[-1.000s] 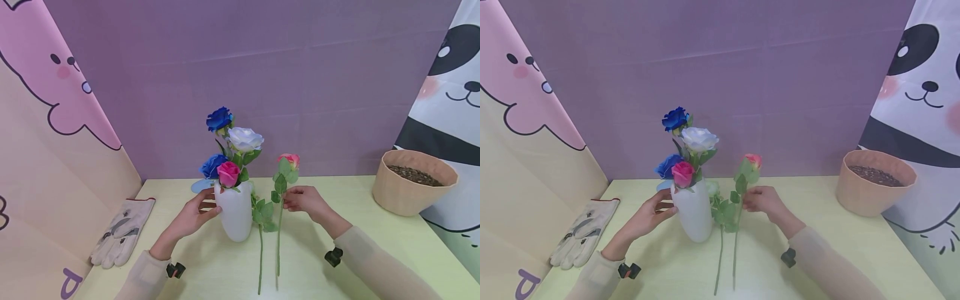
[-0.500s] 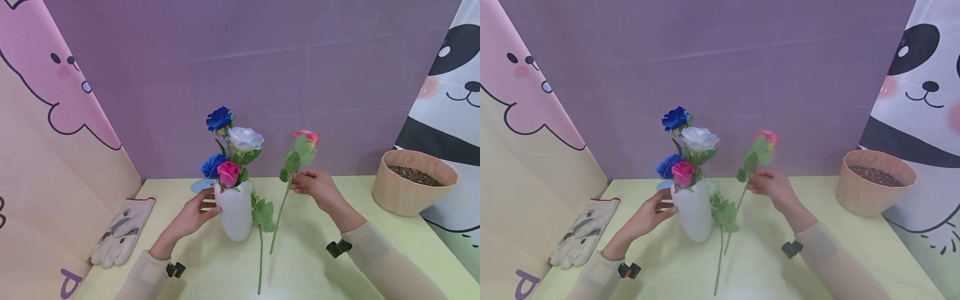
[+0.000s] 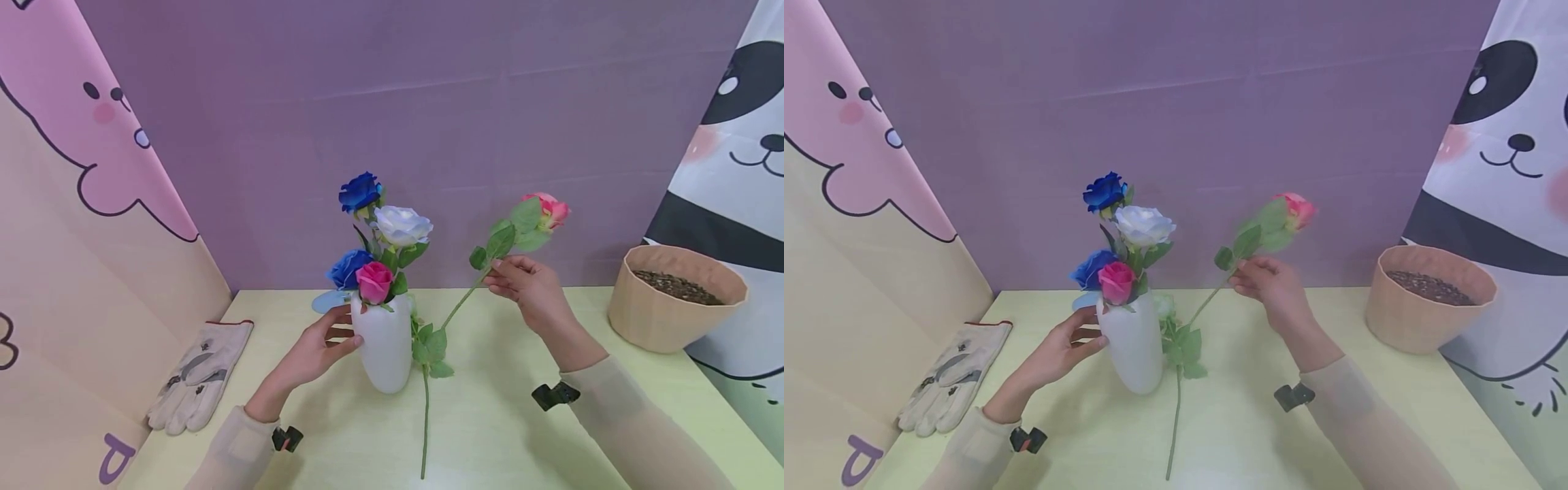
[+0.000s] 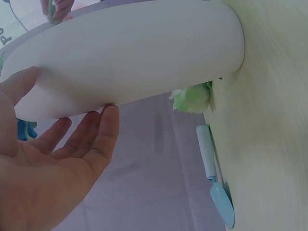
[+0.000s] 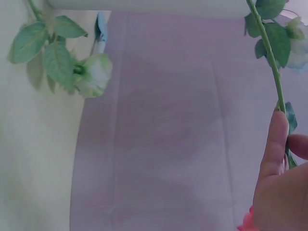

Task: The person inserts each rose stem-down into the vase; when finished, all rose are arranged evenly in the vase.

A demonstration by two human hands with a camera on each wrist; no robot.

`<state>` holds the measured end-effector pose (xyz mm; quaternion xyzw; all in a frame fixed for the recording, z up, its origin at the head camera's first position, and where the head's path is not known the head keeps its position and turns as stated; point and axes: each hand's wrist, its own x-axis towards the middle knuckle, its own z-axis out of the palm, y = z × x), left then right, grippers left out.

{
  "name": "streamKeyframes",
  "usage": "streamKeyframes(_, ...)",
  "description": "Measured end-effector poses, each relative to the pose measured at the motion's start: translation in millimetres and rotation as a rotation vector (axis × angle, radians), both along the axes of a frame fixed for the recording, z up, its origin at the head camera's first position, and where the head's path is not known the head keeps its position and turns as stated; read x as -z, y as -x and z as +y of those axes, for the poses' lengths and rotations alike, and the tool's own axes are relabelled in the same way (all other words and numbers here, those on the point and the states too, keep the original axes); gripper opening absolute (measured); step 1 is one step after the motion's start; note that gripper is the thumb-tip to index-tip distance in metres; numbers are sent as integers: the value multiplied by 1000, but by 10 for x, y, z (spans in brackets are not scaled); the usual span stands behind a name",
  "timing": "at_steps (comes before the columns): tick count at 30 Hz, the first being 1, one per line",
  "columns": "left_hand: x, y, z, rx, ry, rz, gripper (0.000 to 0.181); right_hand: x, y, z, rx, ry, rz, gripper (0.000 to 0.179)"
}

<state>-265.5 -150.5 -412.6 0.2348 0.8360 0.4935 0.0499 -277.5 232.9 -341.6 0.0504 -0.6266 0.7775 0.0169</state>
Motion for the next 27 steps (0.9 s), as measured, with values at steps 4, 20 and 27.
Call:
streamKeyframes(4,-11,3,2,2,0,-5,63,-85,-26,12,20,136,29,7)
streamKeyframes(20,-8,-1,-2,1,1,-17,64,-280,-6,-43,89,462,134,13)
streamKeyframes(27,2,-15,-1,1,-4,-23,63,-279,17,-133,129,499,163,16)
